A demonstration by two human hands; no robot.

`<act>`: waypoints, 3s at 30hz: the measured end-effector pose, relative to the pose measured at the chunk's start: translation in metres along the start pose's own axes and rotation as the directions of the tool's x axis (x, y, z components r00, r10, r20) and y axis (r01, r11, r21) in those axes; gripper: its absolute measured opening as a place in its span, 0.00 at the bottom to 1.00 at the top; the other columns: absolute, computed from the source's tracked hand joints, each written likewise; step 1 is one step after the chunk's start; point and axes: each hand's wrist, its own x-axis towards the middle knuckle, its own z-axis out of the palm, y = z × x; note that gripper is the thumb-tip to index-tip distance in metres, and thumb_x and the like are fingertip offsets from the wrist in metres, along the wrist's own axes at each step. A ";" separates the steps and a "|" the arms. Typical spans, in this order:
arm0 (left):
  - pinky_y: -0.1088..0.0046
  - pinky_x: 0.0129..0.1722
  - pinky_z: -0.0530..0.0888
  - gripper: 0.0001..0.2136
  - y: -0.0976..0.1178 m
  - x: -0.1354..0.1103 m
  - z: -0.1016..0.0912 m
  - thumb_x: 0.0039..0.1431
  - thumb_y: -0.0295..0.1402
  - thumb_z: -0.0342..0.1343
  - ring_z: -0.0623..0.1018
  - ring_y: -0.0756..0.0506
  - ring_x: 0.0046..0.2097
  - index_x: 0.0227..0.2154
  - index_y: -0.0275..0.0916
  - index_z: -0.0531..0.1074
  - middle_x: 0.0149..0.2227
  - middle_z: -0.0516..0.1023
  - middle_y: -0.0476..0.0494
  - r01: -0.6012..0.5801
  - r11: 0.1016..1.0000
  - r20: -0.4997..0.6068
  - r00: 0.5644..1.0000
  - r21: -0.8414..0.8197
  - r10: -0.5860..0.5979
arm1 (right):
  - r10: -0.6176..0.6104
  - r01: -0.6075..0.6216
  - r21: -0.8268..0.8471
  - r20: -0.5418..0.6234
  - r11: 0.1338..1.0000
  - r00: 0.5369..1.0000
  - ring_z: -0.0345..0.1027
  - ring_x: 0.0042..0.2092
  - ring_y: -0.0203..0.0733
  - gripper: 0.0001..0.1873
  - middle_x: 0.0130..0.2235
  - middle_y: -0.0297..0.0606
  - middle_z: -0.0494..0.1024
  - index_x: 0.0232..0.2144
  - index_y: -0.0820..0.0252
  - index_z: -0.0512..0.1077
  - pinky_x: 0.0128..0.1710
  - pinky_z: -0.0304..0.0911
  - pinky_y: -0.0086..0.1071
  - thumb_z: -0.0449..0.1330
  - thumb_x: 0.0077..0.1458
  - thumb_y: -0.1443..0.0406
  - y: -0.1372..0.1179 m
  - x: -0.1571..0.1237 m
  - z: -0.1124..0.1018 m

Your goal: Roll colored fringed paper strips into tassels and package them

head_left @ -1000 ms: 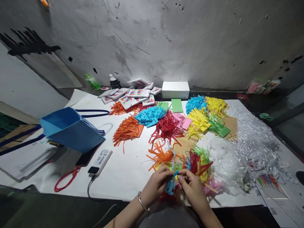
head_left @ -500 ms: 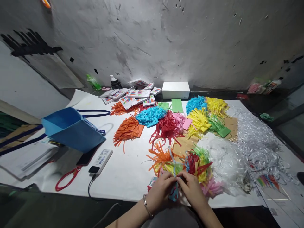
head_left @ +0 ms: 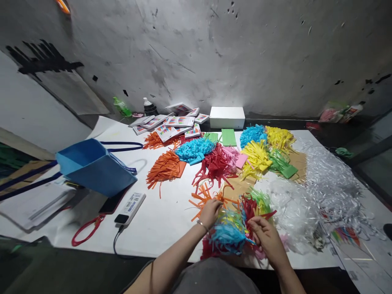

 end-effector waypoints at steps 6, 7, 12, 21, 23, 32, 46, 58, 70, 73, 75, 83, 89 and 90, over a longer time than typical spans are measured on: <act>0.61 0.43 0.67 0.05 -0.032 0.028 0.001 0.51 0.22 0.55 0.73 0.40 0.40 0.25 0.36 0.74 0.30 0.74 0.40 0.120 0.991 -0.045 0.992 0.053 -0.118 | -0.095 0.114 -0.215 0.097 0.970 0.991 0.67 0.29 0.38 0.22 0.28 0.34 0.73 0.33 0.61 0.73 0.28 0.63 0.27 0.54 0.56 0.48 -0.002 -0.003 0.012; 0.61 0.43 0.67 0.06 -0.036 0.025 -0.003 0.53 0.23 0.53 0.73 0.40 0.40 0.27 0.35 0.74 0.31 0.74 0.40 0.151 0.988 -0.090 0.985 0.044 -0.146 | -0.096 0.109 -0.220 0.069 0.969 0.993 0.69 0.31 0.40 0.22 0.30 0.37 0.75 0.36 0.61 0.73 0.30 0.65 0.29 0.53 0.56 0.48 0.000 -0.002 0.010; 0.65 0.43 0.69 0.12 -0.036 0.002 -0.045 0.62 0.31 0.45 0.73 0.43 0.42 0.42 0.35 0.72 0.40 0.73 0.40 0.173 0.982 -0.253 0.949 -0.079 -0.187 | -0.140 0.138 -0.345 0.021 0.928 0.990 0.73 0.38 0.47 0.22 0.37 0.42 0.79 0.39 0.59 0.75 0.37 0.68 0.35 0.52 0.57 0.50 0.006 0.003 0.004; 0.68 0.45 0.68 0.16 0.034 -0.055 -0.080 0.64 0.42 0.46 0.72 0.45 0.42 0.43 0.38 0.73 0.40 0.72 0.43 -0.059 0.743 -0.024 0.998 -0.666 0.058 | -0.243 0.270 -0.345 0.120 0.899 0.963 0.67 0.24 0.38 0.18 0.24 0.35 0.74 0.44 0.62 0.72 0.23 0.62 0.26 0.51 0.60 0.56 -0.036 -0.004 0.053; 0.69 0.44 0.68 0.16 0.043 -0.061 -0.083 0.64 0.43 0.45 0.71 0.45 0.41 0.42 0.39 0.73 0.38 0.71 0.44 -0.085 0.757 -0.017 0.995 -0.648 0.097 | -0.262 0.305 -0.335 0.166 0.892 0.951 0.67 0.24 0.37 0.17 0.24 0.34 0.73 0.45 0.61 0.71 0.21 0.61 0.24 0.51 0.61 0.57 -0.044 -0.008 0.063; 0.70 0.41 0.68 0.16 0.049 -0.066 -0.082 0.64 0.43 0.46 0.70 0.46 0.39 0.37 0.38 0.74 0.35 0.71 0.44 -0.100 0.762 -0.022 0.994 -0.639 0.111 | -0.298 0.335 -0.375 0.153 0.864 0.942 0.72 0.28 0.39 0.14 0.28 0.38 0.76 0.42 0.59 0.72 0.21 0.63 0.23 0.51 0.60 0.60 -0.038 -0.014 0.073; 0.72 0.40 0.67 0.13 0.056 -0.064 -0.080 0.64 0.39 0.47 0.71 0.46 0.38 0.38 0.40 0.74 0.34 0.71 0.45 -0.142 0.833 -0.055 0.990 -0.535 0.133 | -0.330 0.328 -0.399 0.067 0.856 0.942 0.71 0.26 0.37 0.14 0.29 0.38 0.78 0.38 0.60 0.73 0.19 0.60 0.23 0.50 0.60 0.60 -0.037 -0.017 0.066; 0.71 0.40 0.67 0.11 0.055 -0.067 -0.078 0.64 0.35 0.48 0.70 0.46 0.39 0.37 0.39 0.74 0.34 0.70 0.44 -0.162 0.884 -0.076 0.987 -0.438 0.143 | -0.258 0.257 -0.243 0.027 0.935 0.966 0.69 0.25 0.37 0.19 0.26 0.35 0.75 0.47 0.62 0.69 0.21 0.61 0.24 0.52 0.61 0.56 -0.031 -0.011 0.067; 0.67 0.40 0.69 0.08 0.055 -0.071 -0.066 0.61 0.31 0.51 0.71 0.45 0.39 0.36 0.40 0.76 0.34 0.71 0.42 -0.239 0.894 -0.370 0.924 -0.378 0.091 | -0.269 0.266 -0.271 0.028 0.925 0.963 0.67 0.24 0.36 0.13 0.23 0.33 0.72 0.34 0.60 0.69 0.23 0.60 0.25 0.53 0.60 0.56 -0.025 -0.005 0.073; 0.66 0.42 0.70 0.08 0.054 -0.073 -0.066 0.60 0.29 0.52 0.71 0.44 0.42 0.38 0.41 0.76 0.37 0.70 0.42 -0.337 0.867 -0.398 0.899 -0.367 0.181 | -0.244 0.230 -0.201 -0.046 0.952 0.969 0.64 0.23 0.36 0.14 0.21 0.30 0.69 0.34 0.59 0.68 0.23 0.59 0.25 0.53 0.60 0.55 -0.020 -0.001 0.070; 0.64 0.44 0.70 0.08 0.054 -0.074 -0.065 0.59 0.29 0.54 0.71 0.43 0.44 0.40 0.42 0.75 0.39 0.71 0.41 -0.353 0.867 -0.371 0.903 -0.353 0.217 | -0.235 0.223 -0.168 -0.060 0.960 0.970 0.63 0.23 0.35 0.14 0.20 0.29 0.67 0.34 0.59 0.67 0.24 0.59 0.25 0.53 0.60 0.55 -0.019 0.000 0.069; 0.64 0.41 0.70 0.05 0.053 -0.068 -0.058 0.59 0.29 0.53 0.71 0.44 0.40 0.34 0.40 0.74 0.35 0.72 0.42 -0.283 0.890 -0.374 0.917 -0.358 0.141 | -0.222 0.234 -0.221 0.078 0.947 0.972 0.63 0.23 0.35 0.13 0.21 0.31 0.69 0.32 0.60 0.68 0.22 0.56 0.25 0.53 0.60 0.56 -0.019 -0.004 0.075; 0.59 0.46 0.68 0.09 0.066 -0.077 -0.079 0.60 0.34 0.49 0.72 0.42 0.42 0.29 0.41 0.72 0.35 0.75 0.40 -0.452 0.796 -0.223 0.892 -0.402 0.393 | -0.162 0.162 -0.004 -0.079 0.987 0.984 0.60 0.22 0.34 0.15 0.20 0.28 0.67 0.34 0.60 0.67 0.23 0.57 0.26 0.55 0.58 0.53 -0.009 0.006 0.073; 0.58 0.49 0.66 0.09 0.068 -0.079 -0.083 0.60 0.35 0.49 0.73 0.42 0.41 0.29 0.42 0.73 0.33 0.76 0.41 -0.492 0.775 -0.125 0.866 -0.398 0.485 | -0.158 0.163 0.035 -0.117 0.986 0.980 0.59 0.22 0.34 0.16 0.20 0.27 0.66 0.34 0.60 0.66 0.22 0.57 0.25 0.56 0.57 0.52 -0.010 0.008 0.071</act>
